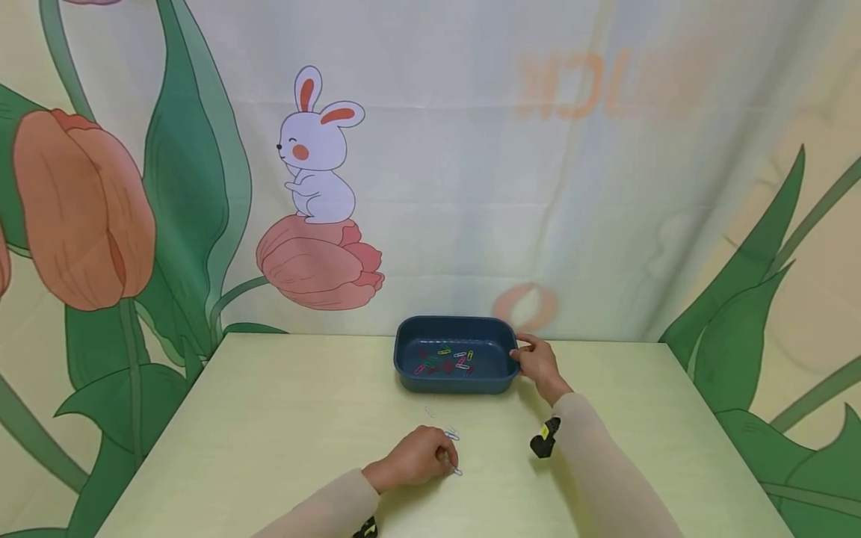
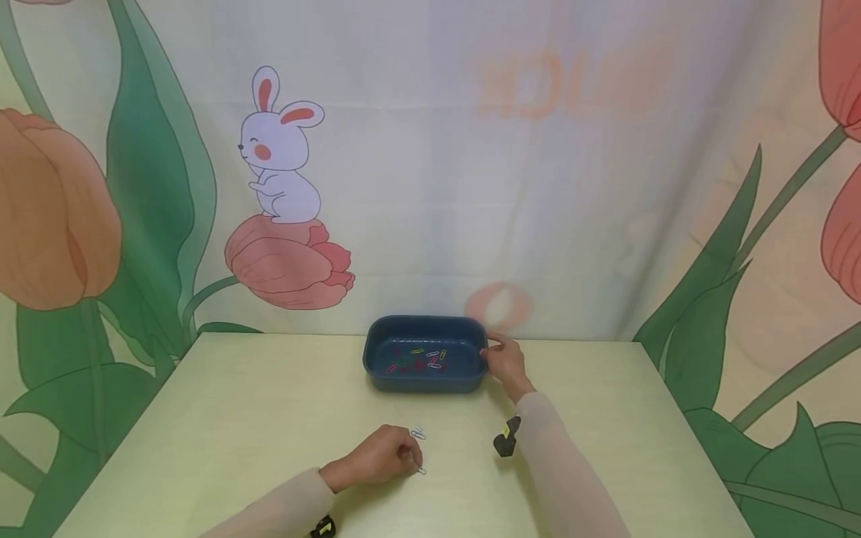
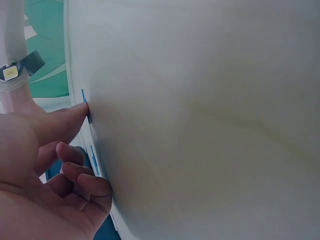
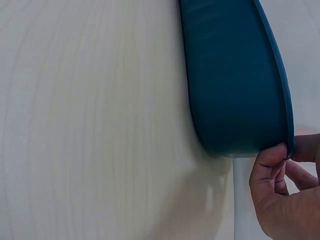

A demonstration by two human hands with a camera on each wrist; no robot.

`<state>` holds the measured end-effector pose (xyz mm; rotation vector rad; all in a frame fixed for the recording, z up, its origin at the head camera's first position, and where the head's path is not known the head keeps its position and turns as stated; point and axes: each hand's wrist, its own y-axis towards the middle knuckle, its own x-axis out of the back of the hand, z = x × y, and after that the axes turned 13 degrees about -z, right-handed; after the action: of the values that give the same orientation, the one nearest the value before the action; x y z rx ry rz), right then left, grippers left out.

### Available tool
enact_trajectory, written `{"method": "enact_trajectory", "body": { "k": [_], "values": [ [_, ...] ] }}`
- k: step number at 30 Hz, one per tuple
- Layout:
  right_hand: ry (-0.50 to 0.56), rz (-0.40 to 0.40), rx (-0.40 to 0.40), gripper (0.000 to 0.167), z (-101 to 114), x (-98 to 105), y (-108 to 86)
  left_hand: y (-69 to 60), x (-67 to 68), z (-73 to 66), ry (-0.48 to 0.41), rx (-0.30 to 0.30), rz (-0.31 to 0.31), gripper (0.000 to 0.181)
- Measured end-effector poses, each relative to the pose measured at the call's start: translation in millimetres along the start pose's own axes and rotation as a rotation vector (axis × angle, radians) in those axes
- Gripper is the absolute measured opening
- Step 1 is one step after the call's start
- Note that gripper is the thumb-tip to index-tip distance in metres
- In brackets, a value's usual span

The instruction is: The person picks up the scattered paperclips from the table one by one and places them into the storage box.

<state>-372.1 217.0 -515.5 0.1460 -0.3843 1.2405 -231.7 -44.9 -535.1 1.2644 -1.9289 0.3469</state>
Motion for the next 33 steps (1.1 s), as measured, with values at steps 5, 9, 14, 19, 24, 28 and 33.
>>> {"method": "enact_trajectory", "body": {
  "k": [5,9,14,19,24,28,33],
  "values": [
    [-0.008,0.000,-0.006,0.047,0,0,-0.4,-2.8,1.2,-1.8,0.002,0.017,0.003,0.006],
    [-0.015,0.004,-0.006,0.047,1,0,-1.2,-4.2,1.3,-2.5,0.025,0.020,0.012,0.004],
    [-0.021,-0.002,0.012,0.047,2,1,-0.8,-4.1,1.1,-2.6,0.056,0.007,-0.003,0.005],
    [-0.026,0.001,0.000,0.047,0,-1,2.1,-4.8,0.3,0.6,0.049,0.012,-0.014,0.007],
    [-0.028,0.001,-0.006,0.046,0,-3,4.8,-2.7,0.7,7.1,-0.009,0.017,-0.033,0.008],
    [-0.027,0.003,-0.001,0.046,1,-3,5.2,-1.4,3.9,8.3,-0.038,0.032,-0.054,0.013],
    [-0.027,0.014,-0.008,0.046,0,0,5.6,2.8,10.5,7.0,-0.033,0.037,-0.097,0.016]
  ]
}}
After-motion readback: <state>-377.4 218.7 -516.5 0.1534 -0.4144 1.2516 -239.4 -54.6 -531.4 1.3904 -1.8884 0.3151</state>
